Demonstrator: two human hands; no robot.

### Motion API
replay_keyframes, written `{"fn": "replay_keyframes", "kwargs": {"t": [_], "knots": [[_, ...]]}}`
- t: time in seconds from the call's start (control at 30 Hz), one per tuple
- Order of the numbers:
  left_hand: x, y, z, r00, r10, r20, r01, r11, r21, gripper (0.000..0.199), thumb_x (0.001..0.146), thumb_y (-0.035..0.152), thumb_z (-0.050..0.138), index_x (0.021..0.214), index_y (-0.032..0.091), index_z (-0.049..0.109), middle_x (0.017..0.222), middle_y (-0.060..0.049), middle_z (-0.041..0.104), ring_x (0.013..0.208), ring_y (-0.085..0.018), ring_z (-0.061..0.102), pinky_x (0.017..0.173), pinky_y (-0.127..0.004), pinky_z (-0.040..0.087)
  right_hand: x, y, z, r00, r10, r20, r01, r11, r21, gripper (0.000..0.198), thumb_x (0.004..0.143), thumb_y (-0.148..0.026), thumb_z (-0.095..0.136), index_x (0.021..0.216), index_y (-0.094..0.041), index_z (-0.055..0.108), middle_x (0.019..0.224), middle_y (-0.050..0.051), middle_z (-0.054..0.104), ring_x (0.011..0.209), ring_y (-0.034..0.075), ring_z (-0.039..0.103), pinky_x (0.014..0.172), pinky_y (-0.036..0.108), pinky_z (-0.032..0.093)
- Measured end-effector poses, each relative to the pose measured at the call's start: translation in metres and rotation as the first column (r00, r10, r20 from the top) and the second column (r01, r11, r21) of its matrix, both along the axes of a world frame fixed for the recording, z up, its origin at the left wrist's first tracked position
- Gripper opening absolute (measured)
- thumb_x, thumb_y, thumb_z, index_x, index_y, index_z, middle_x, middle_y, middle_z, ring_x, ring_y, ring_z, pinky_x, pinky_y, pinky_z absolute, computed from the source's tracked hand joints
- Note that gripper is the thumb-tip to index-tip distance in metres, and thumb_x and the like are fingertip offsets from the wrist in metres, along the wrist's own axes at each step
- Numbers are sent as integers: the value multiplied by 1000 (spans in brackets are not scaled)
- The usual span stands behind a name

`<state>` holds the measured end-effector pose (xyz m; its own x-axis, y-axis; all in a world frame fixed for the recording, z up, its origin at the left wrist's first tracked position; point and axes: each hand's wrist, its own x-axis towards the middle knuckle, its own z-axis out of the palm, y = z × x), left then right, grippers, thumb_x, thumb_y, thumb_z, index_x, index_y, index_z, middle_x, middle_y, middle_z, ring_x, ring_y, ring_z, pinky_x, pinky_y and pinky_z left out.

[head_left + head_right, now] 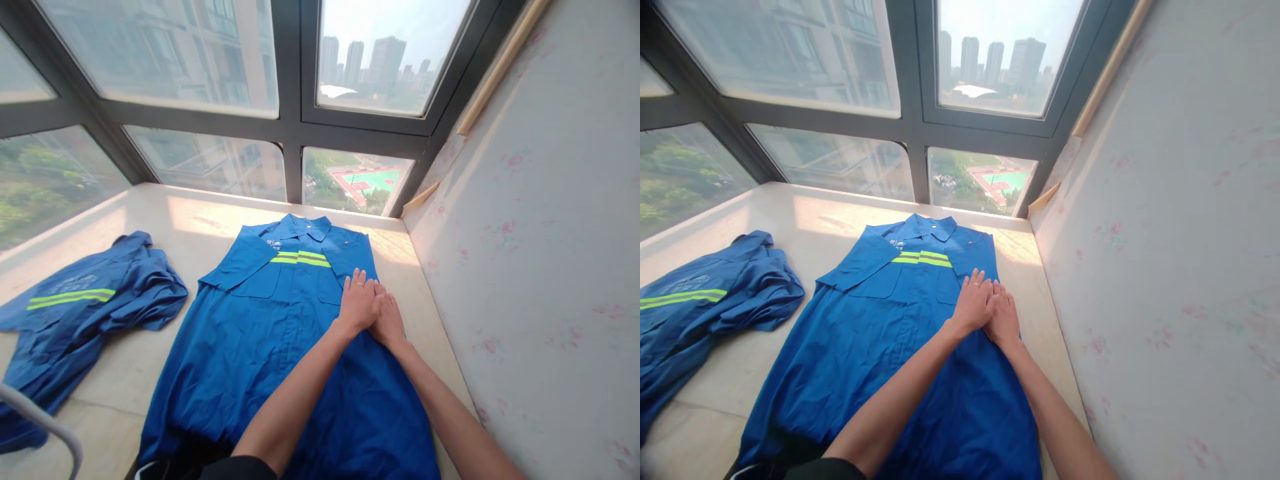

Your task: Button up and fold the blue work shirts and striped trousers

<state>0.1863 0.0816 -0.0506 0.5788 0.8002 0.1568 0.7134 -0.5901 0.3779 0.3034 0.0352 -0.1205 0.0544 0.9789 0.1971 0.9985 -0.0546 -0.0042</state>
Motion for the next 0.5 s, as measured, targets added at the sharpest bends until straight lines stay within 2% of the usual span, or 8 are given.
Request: {"fn": "replay_keyframes", "kwargs": {"t": [0.07,0.13,0.2,0.3,0.37,0.5], "knots": [[-20,-24,-2,999,7,-31,-8,1000,-11,54,98,46,35,140,14,50,158,-16,35,151,-30,21,121,-49,25,0,1,1,1000,-6,17,7,1000,-18,59,99,-32,32,153,-8,33,158,19,32,146,31,32,115,49,28],[-46,-41,-3,993,83,-85,-84,996,-16,58,98,47,33,142,13,49,158,-17,34,151,-32,20,121,-54,22,-1,2,3,999,-33,26,34,998,-44,64,101,-43,30,151,-4,35,158,21,31,145,32,32,116,49,27],[-79,-52,-4,961,226,-157,-230,973,-6,60,98,49,32,143,12,49,157,-19,35,150,-35,19,120,-61,19,-3,4,6,998,-58,29,60,996,-59,71,101,-52,28,150,-2,35,158,22,30,146,33,31,117,48,25],[-128,-61,-9,860,444,-250,-449,893,42,64,98,50,29,144,10,48,155,-22,36,150,-39,19,116,-67,18,-5,6,10,998,-63,29,65,995,-81,74,101,-56,26,151,-2,35,159,22,28,146,33,29,117,47,25],[-156,-64,-15,831,477,-286,-482,874,60,67,98,53,25,147,12,45,156,-22,35,150,-39,19,115,-68,17,-4,7,11,998,-59,30,62,993,-101,75,101,-56,25,151,-1,34,159,22,27,147,33,29,117,46,25],[-187,-60,-25,856,415,-308,-418,906,60,74,96,63,21,154,20,34,161,-15,25,151,-36,18,117,-65,14,-3,10,12,996,-91,17,92,986,-137,75,101,-56,21,153,-3,31,161,21,24,148,32,26,117,50,22]]}}
